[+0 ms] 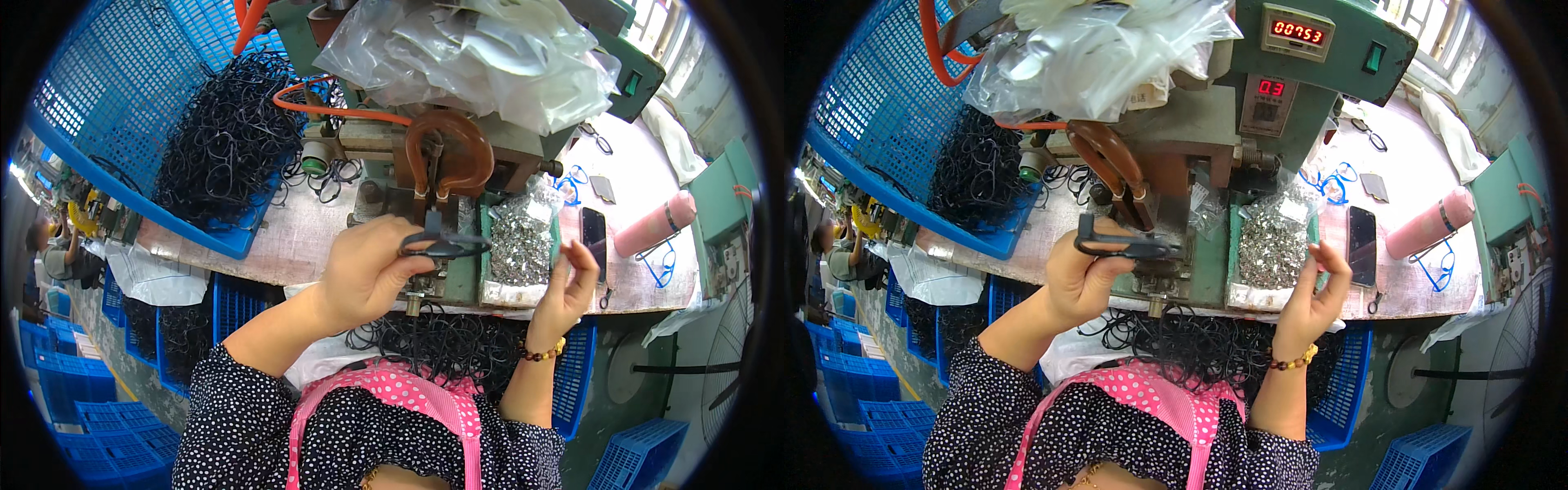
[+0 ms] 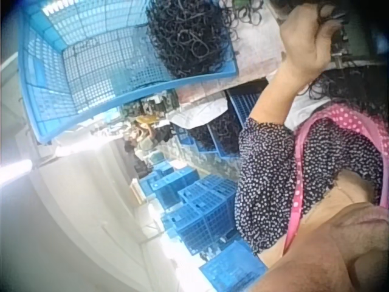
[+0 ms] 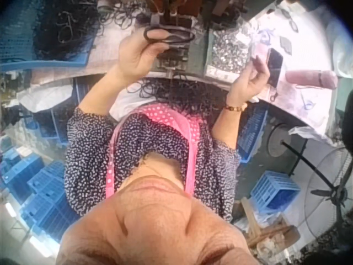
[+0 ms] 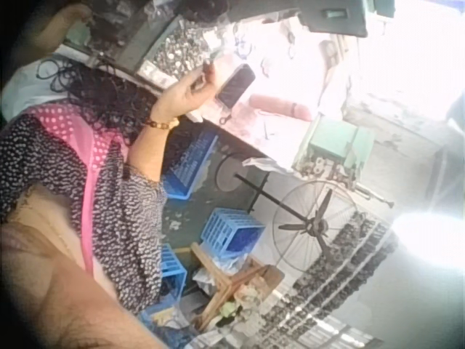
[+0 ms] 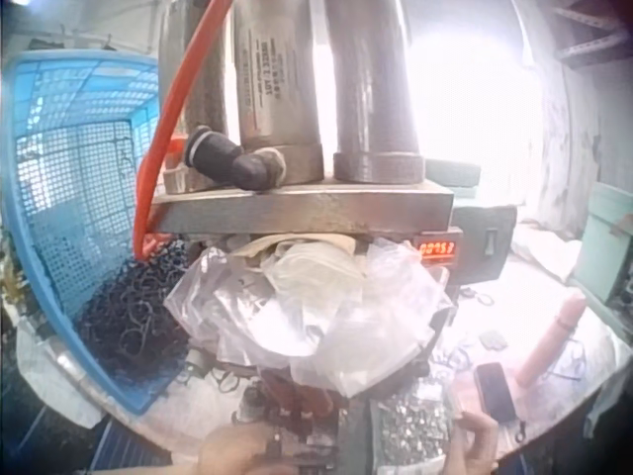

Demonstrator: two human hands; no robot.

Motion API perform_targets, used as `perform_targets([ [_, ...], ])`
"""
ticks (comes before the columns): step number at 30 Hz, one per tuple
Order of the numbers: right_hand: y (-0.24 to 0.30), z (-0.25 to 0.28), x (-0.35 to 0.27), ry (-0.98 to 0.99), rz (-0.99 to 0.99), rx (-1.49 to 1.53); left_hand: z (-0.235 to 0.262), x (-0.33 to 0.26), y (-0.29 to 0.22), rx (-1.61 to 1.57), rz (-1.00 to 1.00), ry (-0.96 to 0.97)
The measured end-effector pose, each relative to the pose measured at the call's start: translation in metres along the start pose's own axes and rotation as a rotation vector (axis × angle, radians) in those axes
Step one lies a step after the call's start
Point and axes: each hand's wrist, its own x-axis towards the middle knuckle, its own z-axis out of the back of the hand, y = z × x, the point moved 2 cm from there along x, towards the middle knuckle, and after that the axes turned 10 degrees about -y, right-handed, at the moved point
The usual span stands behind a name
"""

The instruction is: The person repeatedly picks black cables from a blue basket, places them into a green machine, and removes the processed cables. The cycle continues throughout the clip with the same repetitive handling of cables.

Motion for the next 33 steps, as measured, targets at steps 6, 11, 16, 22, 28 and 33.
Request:
perform_targets([
  [6, -0.018, 0.009, -0.007, 0.078, -0.005, -0.132, 0.000, 0.000, -0.002, -0.016, 0.237, 0.001],
  [11, -0.007, -0.005, -0.006, 0.446, 0.395, -0.691, -0.004, 0.003, -0.002, 0.026, 0.153, -0.010],
  [16, -0.010, -0.021, -0.009, 0.414, 0.486, -0.676, -0.001, 0.000, -0.007, 0.076, 0.030, -0.045],
  [22, -0.007, -0.022, -0.013, 0.446, 0.459, -0.722, 0.033, -0.037, 0.041, 0.386, -0.023, -0.346],
  [28, -0.011, -0.024, -0.012, 0.470, 0.464, -0.713, 0.063, -0.076, 0.171, 0.899, 0.378, 0.044],
  [33, -0.010, -0.022, -0.009, 0.467, 0.449, -0.720, 0.073, -0.105, 0.175, 0.993, 0.080, 0.181],
])
